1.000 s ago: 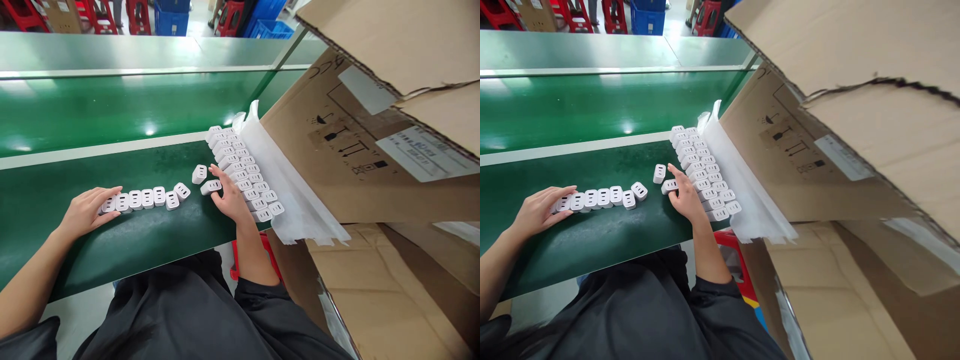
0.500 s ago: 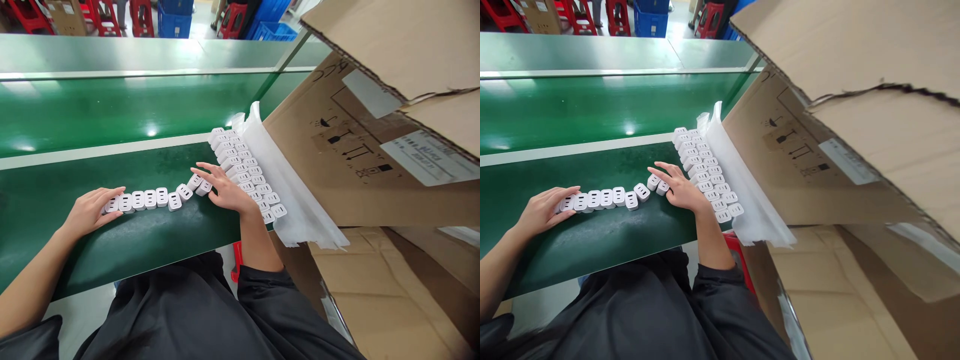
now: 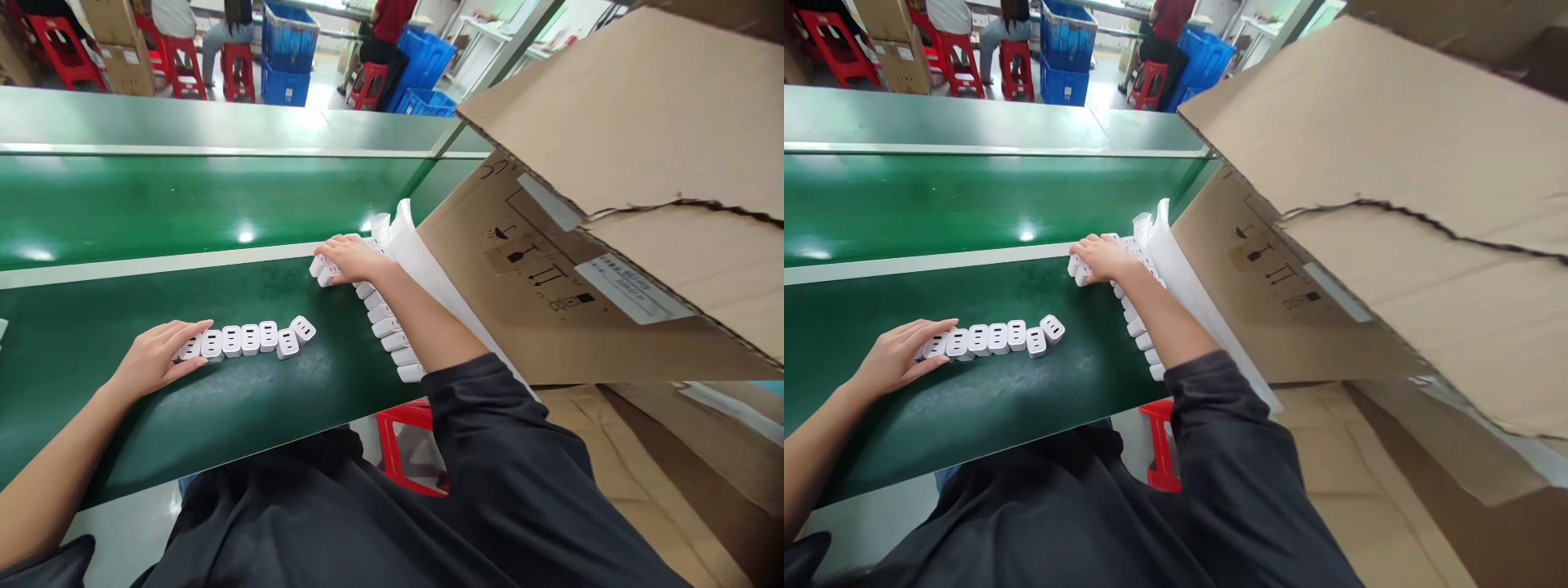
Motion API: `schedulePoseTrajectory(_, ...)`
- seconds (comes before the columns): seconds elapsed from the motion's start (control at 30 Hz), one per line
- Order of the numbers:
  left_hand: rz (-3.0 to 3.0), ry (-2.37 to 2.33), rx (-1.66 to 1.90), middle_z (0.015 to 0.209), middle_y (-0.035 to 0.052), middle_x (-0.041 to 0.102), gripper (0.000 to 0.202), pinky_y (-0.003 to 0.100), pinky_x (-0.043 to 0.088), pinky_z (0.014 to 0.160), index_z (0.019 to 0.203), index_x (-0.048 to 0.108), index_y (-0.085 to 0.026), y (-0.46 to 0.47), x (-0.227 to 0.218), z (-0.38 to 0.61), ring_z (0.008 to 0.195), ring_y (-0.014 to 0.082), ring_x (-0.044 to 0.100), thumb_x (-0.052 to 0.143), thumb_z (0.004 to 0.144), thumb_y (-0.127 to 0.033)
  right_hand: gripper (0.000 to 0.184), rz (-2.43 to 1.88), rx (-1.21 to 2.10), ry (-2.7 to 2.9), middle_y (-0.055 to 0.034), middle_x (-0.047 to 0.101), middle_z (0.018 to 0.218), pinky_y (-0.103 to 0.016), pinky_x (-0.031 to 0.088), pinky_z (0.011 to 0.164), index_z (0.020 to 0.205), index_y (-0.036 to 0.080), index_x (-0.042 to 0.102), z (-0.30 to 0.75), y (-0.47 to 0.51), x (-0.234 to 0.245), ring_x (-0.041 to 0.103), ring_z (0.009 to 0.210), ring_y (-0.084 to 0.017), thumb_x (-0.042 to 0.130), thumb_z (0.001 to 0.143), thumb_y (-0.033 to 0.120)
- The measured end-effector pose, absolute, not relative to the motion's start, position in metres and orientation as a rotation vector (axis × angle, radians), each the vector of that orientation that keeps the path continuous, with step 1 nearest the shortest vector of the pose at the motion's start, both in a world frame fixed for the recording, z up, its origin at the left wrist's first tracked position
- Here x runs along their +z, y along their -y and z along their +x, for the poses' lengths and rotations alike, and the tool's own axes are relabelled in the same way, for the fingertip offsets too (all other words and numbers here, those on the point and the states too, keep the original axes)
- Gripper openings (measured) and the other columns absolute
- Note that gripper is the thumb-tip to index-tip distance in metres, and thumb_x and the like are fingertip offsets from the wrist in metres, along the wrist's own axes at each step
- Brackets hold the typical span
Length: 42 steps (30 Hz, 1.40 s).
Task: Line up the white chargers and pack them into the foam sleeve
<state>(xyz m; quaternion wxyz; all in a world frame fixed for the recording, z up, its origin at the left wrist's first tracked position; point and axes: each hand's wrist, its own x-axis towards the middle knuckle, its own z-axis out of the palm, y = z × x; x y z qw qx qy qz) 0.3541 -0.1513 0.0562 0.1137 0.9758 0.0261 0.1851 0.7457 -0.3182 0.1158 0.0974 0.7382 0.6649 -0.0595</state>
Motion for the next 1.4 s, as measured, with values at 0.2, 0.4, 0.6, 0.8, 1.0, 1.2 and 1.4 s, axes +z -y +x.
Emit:
schedulePoseTrajectory(0.2,2.831,-0.115,0.533,0.109,0.0070,0.073,0.048,0.031,0.051,0.081,0.135,0.056,-0.022,0.150,0.053,0.353,0.092,0.0218,0.069,0.047,0.098,-0.051,0.069,2.222,-0.212,-1.705,-0.0149,0.060,0.133,-0.050,0.036,0.107,0.134,0.017,0.051,0.774,0.285,0.116,0.047,0.128,-0.035,0.075,0.071,0.029)
schedulePoseTrajectory(0.4,2.851,-0.121,0.551,0.111,0.0078,0.073,0.052,0.032,0.053,0.080,0.133,0.057,-0.021,0.154,0.056,0.354,0.091,0.0219,0.070,0.049,0.097,-0.057,0.083,2.402,-0.183,-1.873,-0.0153,0.043,0.153,-0.059,0.030,0.115,0.151,0.021,0.034,0.741,0.307,0.138,0.033,0.143,-0.038,0.070,0.078,0.038)
schedulePoseTrajectory(0.6,2.904,-0.125,0.576,0.113,0.0088,0.073,0.056,0.033,0.053,0.081,0.132,0.059,-0.019,0.161,0.058,0.357,0.093,0.0228,0.070,0.055,0.093,-0.059,0.070,2.336,-0.874,-2.330,-0.0078,0.045,0.152,-0.049,0.039,0.114,0.151,0.028,0.039,0.672,0.360,0.145,0.044,0.138,-0.029,0.057,0.090,0.057)
schedulePoseTrajectory(0.8,2.943,-0.122,0.553,0.115,0.0085,0.073,0.057,0.033,0.054,0.081,0.132,0.059,-0.019,0.164,0.059,0.358,0.094,0.0230,0.071,0.058,0.092,-0.059,0.075,2.146,-1.192,-2.360,-0.0063,0.049,0.147,-0.050,0.037,0.115,0.149,0.030,0.042,0.658,0.371,0.106,0.041,0.136,-0.030,0.069,0.082,0.051)
schedulePoseTrajectory(1.0,2.935,-0.114,0.593,0.110,0.0078,0.074,0.053,0.031,0.054,0.078,0.129,0.060,-0.019,0.165,0.063,0.360,0.091,0.0217,0.071,0.061,0.091,-0.056,0.056,2.359,-1.213,-2.314,-0.0096,0.058,0.129,-0.042,0.053,0.092,0.131,0.024,0.056,0.660,0.374,0.091,0.060,0.108,-0.026,0.067,0.083,0.050)
schedulePoseTrajectory(1.2,2.929,-0.062,0.628,0.109,0.0076,0.074,0.053,0.031,0.054,0.076,0.131,0.057,-0.019,0.162,0.062,0.361,0.089,0.0218,0.071,0.065,0.090,-0.052,0.050,2.301,-1.203,-2.489,-0.0050,0.064,0.129,-0.040,0.051,0.100,0.135,0.027,0.052,0.669,0.385,0.092,0.062,0.117,-0.023,0.049,0.086,0.018)
schedulePoseTrajectory(1.4,2.921,-0.092,0.583,0.108,0.0084,0.075,0.053,0.032,0.055,0.077,0.129,0.059,-0.019,0.164,0.064,0.362,0.089,0.0225,0.071,0.063,0.090,-0.055,0.063,2.262,-1.314,-2.505,-0.0046,0.051,0.148,-0.044,0.045,0.112,0.149,0.031,0.039,0.676,0.392,0.095,0.049,0.137,-0.024,0.052,0.088,0.026)
